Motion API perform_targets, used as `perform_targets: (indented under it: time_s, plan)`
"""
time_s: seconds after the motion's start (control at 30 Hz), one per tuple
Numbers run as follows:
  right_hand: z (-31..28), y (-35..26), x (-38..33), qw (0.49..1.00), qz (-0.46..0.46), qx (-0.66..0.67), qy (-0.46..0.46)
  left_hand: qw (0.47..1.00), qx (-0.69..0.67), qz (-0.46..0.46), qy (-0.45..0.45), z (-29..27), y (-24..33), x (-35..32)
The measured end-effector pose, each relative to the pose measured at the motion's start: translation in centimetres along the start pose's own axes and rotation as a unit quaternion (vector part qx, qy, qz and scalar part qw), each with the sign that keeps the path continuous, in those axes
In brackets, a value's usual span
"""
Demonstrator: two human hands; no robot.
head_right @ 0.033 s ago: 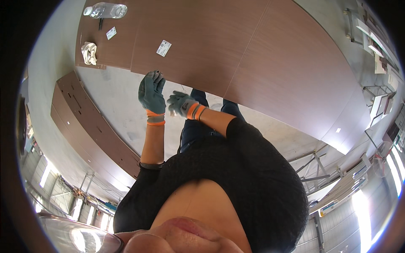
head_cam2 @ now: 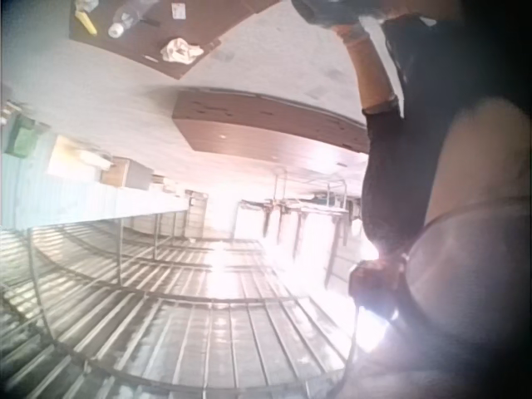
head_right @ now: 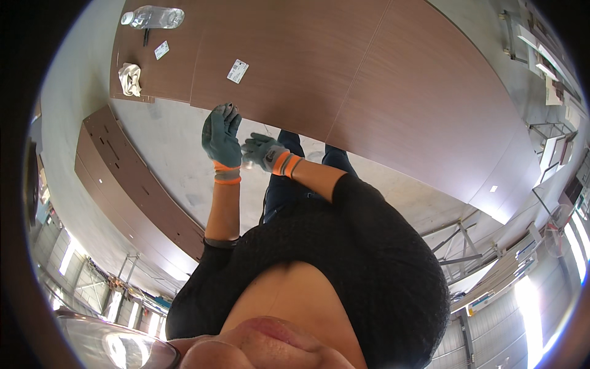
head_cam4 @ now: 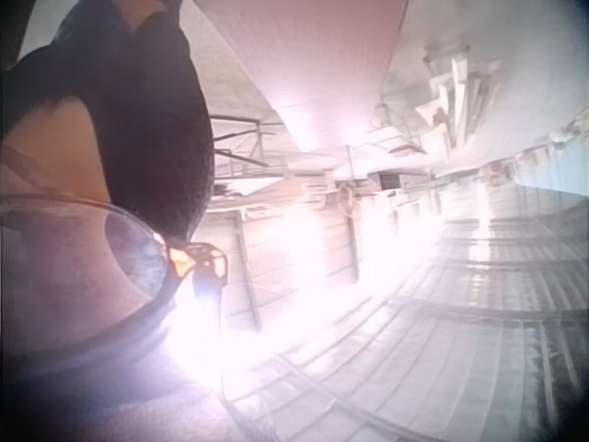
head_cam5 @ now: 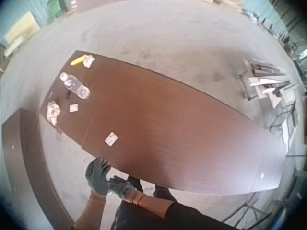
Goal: The person wipes the surface of several brown wood panels with a white cloth. They move between panels, wipe each one, and occasionally reposition the panels on the workbench.
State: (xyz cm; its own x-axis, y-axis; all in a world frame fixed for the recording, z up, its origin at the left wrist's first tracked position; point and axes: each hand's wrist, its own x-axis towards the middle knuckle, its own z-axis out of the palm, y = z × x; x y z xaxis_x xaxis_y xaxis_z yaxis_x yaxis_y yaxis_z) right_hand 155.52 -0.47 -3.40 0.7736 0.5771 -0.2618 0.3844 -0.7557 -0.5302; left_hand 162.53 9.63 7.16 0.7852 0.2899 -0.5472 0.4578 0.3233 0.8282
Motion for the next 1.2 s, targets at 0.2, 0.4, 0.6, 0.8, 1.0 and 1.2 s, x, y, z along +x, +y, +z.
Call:
perform_targets:
  time_s: [0.2, 0.4, 0.6, 0.8, 1.0, 1.2]
  plan:
    - [-17.9, 14.5, -3.1, 0.82, 0.14, 0.501, 0.241, 1.0, 0.016, 0.009, 0.023, -2.0, -1.2, -2.1]
    - [-18.7, 24.3, -5.2, 0.868, 0.333, 0.237, 0.284, 0.999, 0.016, -0.009, 0.033, -4.1, -4.3, -3.5]
    - [-1.9, 5.1, -4.6, 0.996, -0.033, -0.022, 0.077, 0.996, 0.081, 0.023, 0.03, -2.5, -8.1, -3.0]
    - [-2.8, 7.0, -5.1, 0.965, 0.033, 0.0, 0.262, 0.888, 0.351, 0.297, 0.006, 2.4, -11.8, 2.6]
    - [-12.9, 14.5, -7.9, 0.99, 0.066, 0.111, 0.053, 0.683, 0.565, 0.461, 0.042, 7.6, -15.8, 5.4]
    - [-15.7, 24.9, -9.4, 0.839, 0.505, 0.186, 0.077, 0.67, 0.551, 0.495, 0.046, 8.3, -16.2, 5.4]
